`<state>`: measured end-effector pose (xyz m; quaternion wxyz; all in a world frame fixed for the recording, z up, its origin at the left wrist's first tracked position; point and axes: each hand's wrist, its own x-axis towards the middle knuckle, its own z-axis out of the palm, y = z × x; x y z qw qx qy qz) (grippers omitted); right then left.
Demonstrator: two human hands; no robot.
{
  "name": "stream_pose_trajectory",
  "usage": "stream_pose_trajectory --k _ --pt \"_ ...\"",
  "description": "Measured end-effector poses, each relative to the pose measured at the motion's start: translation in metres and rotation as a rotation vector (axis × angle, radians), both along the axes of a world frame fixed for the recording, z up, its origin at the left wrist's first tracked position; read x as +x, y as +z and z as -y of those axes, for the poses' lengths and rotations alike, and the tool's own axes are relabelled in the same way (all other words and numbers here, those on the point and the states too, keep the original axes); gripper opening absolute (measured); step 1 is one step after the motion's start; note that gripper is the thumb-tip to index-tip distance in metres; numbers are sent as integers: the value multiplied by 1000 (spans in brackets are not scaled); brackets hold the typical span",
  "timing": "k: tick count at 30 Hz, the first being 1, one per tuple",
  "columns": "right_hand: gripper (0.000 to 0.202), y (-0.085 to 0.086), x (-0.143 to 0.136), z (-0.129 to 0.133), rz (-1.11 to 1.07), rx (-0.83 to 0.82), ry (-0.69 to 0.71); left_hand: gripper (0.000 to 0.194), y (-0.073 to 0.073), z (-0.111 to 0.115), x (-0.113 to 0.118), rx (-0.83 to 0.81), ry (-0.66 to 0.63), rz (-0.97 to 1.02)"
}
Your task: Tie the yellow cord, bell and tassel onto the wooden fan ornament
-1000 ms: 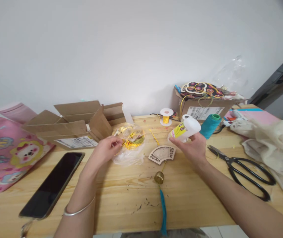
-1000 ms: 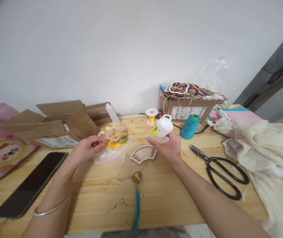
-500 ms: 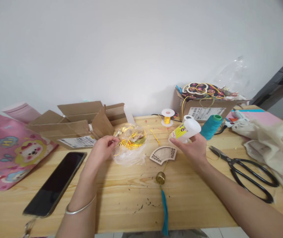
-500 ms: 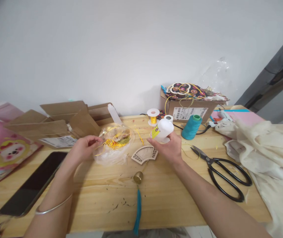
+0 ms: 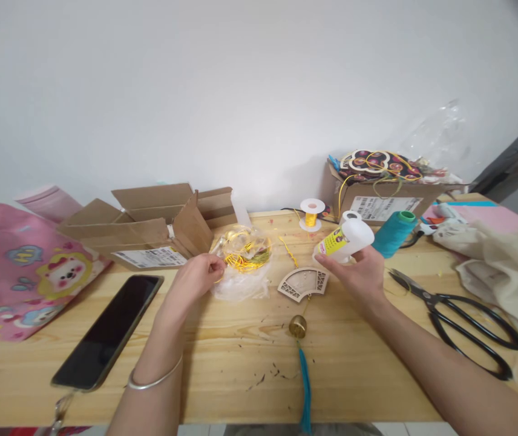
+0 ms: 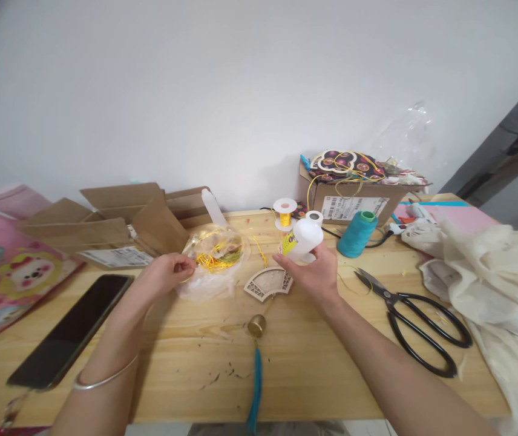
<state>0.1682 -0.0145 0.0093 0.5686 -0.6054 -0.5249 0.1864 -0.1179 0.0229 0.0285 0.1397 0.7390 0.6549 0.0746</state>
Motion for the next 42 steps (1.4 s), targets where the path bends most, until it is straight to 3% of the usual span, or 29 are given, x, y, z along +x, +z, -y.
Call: stream_pose_trajectory --k 17,21,24,27,36,42 --pt "37 -1 1 -1 48 24 -3 20 -12 -7 1 20 12 27" --pt "37 0 1 -1 46 41 1 20 -9 -4 6 56 3 23" --pt "37 0 2 -2 38 49 1 18 -4 -2 9 118 71 50" --pt "36 2 2 -1 43 46 1 16 -3 -2 10 210 131 158" --pt "37 3 2 -1 -37 24 27 24 -3 1 20 291 61 663" --pt "37 3 2 -1 -79 14 12 24 8 13 37 156 98 822"
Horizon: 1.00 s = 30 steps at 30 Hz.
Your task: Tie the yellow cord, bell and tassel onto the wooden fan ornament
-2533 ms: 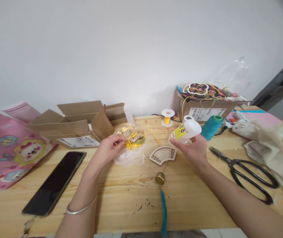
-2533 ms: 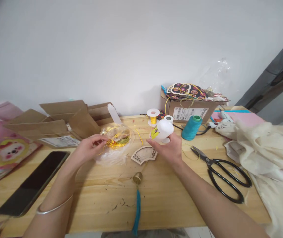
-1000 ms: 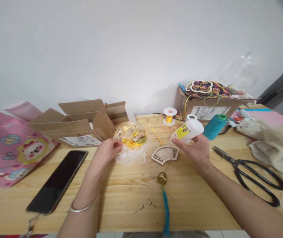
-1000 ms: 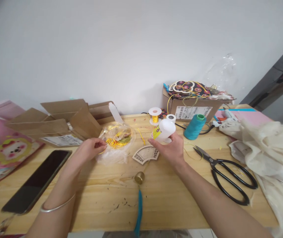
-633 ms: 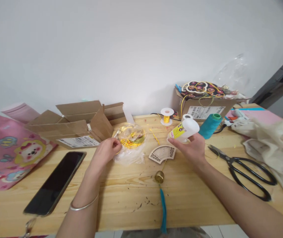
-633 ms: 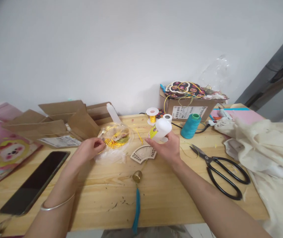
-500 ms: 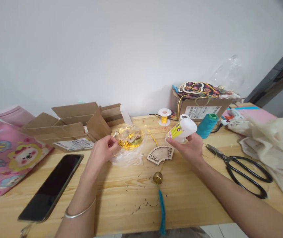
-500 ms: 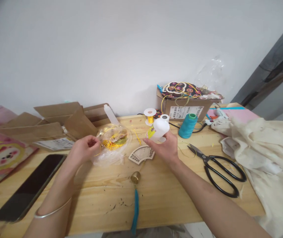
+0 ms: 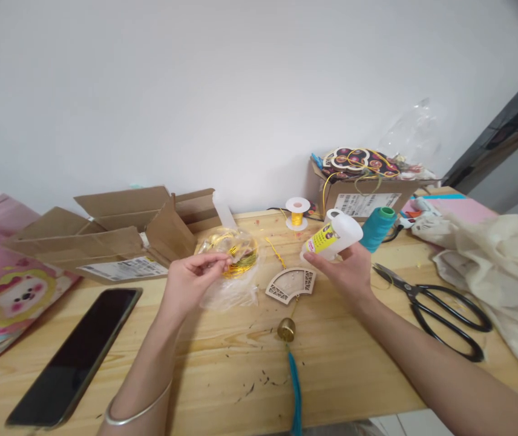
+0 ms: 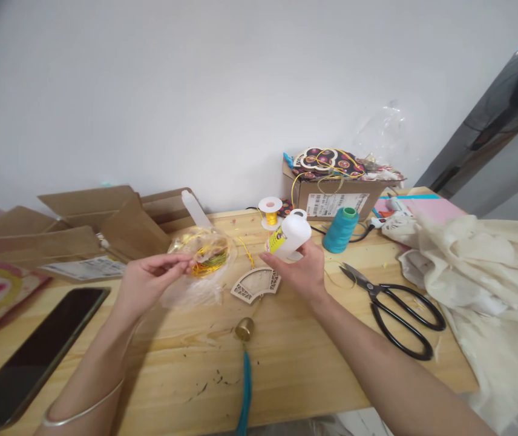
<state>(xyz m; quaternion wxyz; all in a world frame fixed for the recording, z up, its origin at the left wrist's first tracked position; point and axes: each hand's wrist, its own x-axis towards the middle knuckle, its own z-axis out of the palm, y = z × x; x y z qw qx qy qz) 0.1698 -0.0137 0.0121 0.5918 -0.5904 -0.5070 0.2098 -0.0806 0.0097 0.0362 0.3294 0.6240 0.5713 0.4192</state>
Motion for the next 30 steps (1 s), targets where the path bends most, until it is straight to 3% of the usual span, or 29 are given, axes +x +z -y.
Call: stream_pose_trajectory --k 5,9,14,17,22,25,30 --pt "36 3 1 0 -59 -15 13 21 0 3 14 -71 -145 48" --pt "35 11 6 -3 -135 -67 137 18 -1 5 22 -93 -159 37" --pt "38 15 5 -4 -63 -133 226 14 -9 6 27 -181 -205 47" --pt "39 12 2 -2 6 -144 235 22 -13 7 29 -234 -258 107" --pt "36 10 5 -3 71 -104 167 35 -12 8 32 -176 -318 258" --pt "34 14 10 -3 95 -87 161 33 -12 8 31 -143 -326 313" --pt "35 23 16 -1 108 -75 131 19 -13 10 31 -201 -278 235"
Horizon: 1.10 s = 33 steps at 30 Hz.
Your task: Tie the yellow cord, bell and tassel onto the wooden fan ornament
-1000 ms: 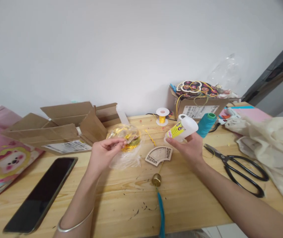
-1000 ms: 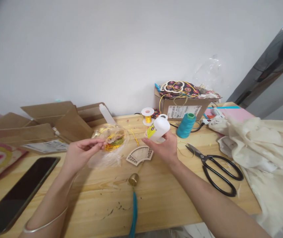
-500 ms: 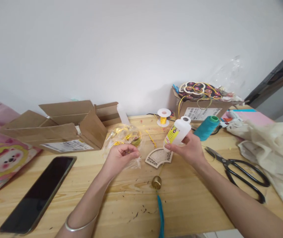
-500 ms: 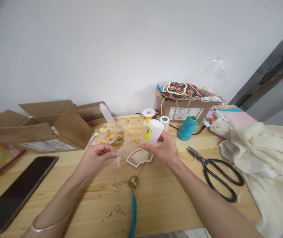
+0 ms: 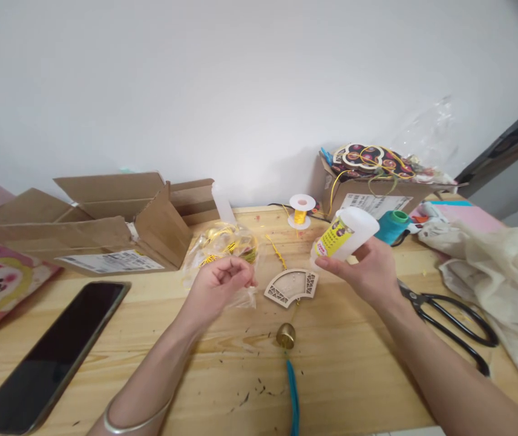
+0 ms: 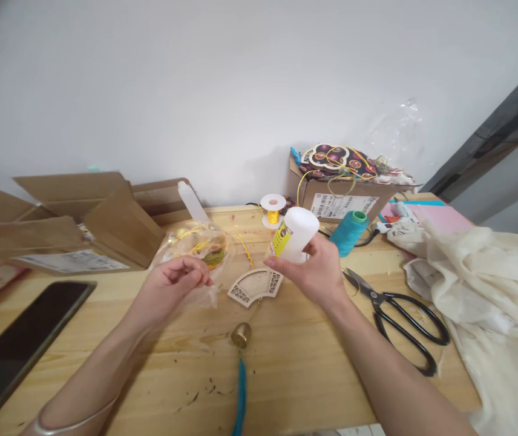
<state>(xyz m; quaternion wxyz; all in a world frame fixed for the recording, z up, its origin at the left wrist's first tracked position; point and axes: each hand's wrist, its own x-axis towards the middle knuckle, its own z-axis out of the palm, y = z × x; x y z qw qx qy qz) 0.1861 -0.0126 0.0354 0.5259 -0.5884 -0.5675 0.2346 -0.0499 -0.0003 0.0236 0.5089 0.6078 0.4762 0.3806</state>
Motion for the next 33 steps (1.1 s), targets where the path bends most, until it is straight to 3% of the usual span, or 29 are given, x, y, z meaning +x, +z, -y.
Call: stream_pose_trajectory --k 13,23,33 --pt "34 -8 -13 -1 20 -64 45 13 0 5 8 -180 -180 18" --pt "42 -22 -14 -2 -17 -114 28 15 -1 5 12 -138 -175 37" --pt "39 -18 -16 -1 33 -193 58 7 -2 5 13 -166 -164 55"
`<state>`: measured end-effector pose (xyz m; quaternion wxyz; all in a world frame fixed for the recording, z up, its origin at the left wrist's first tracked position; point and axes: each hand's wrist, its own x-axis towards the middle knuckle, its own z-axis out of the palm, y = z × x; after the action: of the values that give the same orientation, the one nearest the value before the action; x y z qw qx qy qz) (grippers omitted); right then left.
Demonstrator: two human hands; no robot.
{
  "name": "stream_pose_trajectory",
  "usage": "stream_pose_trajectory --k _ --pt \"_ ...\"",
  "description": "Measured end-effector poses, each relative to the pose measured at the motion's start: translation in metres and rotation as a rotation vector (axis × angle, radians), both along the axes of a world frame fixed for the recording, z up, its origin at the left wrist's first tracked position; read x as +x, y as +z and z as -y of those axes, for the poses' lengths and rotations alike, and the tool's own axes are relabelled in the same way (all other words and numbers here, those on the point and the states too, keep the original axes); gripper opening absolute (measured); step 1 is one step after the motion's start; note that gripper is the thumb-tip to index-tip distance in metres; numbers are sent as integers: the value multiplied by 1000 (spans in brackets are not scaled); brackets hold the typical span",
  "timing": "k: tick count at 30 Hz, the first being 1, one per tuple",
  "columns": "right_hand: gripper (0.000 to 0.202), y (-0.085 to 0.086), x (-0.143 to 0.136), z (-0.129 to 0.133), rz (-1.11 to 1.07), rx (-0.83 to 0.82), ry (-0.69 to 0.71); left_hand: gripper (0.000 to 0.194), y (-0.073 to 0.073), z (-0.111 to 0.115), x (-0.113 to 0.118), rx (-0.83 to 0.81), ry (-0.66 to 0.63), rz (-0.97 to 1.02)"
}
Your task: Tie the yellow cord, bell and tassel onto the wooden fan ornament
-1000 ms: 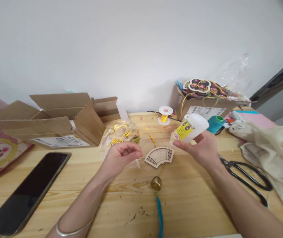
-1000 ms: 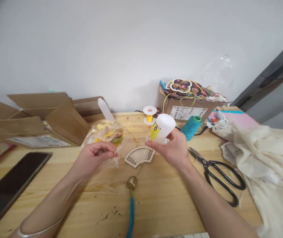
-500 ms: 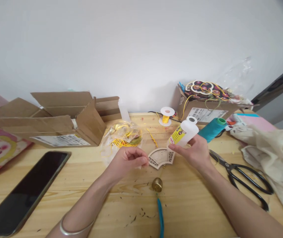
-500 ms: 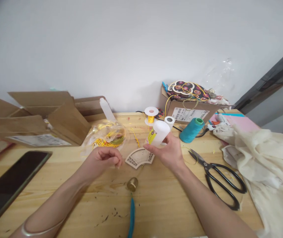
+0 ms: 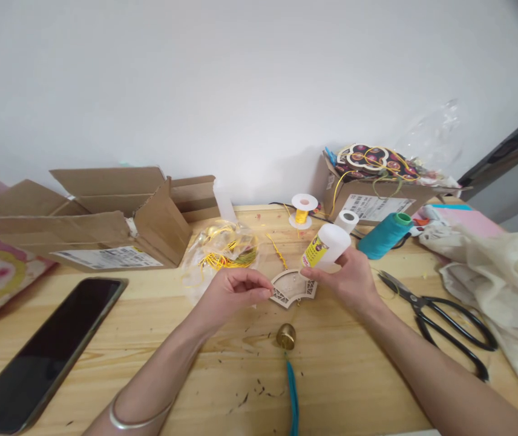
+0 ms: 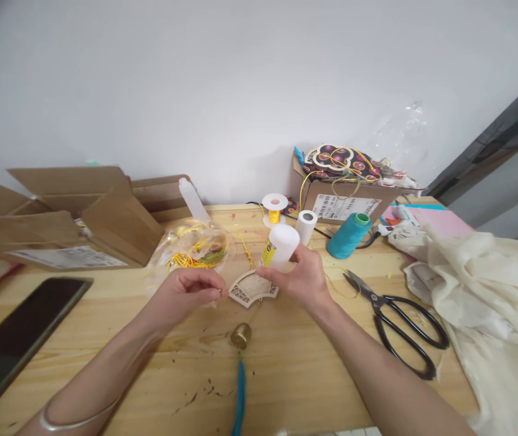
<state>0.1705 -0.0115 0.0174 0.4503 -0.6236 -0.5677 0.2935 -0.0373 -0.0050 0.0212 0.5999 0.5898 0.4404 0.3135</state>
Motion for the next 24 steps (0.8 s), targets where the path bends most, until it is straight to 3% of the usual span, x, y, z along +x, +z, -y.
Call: stream_pose_trajectory --k 9,18,24 --pt "39 -3 0 0 36 5 51 11 -1 1 -2 -4 -20 -13" --pt "37 0 1 0 -10 32 43 14 -8 8 5 121 -345 -255" --pt "38 1 3 -1 -50 58 23 14 -11 6 3 177 -355 -239"
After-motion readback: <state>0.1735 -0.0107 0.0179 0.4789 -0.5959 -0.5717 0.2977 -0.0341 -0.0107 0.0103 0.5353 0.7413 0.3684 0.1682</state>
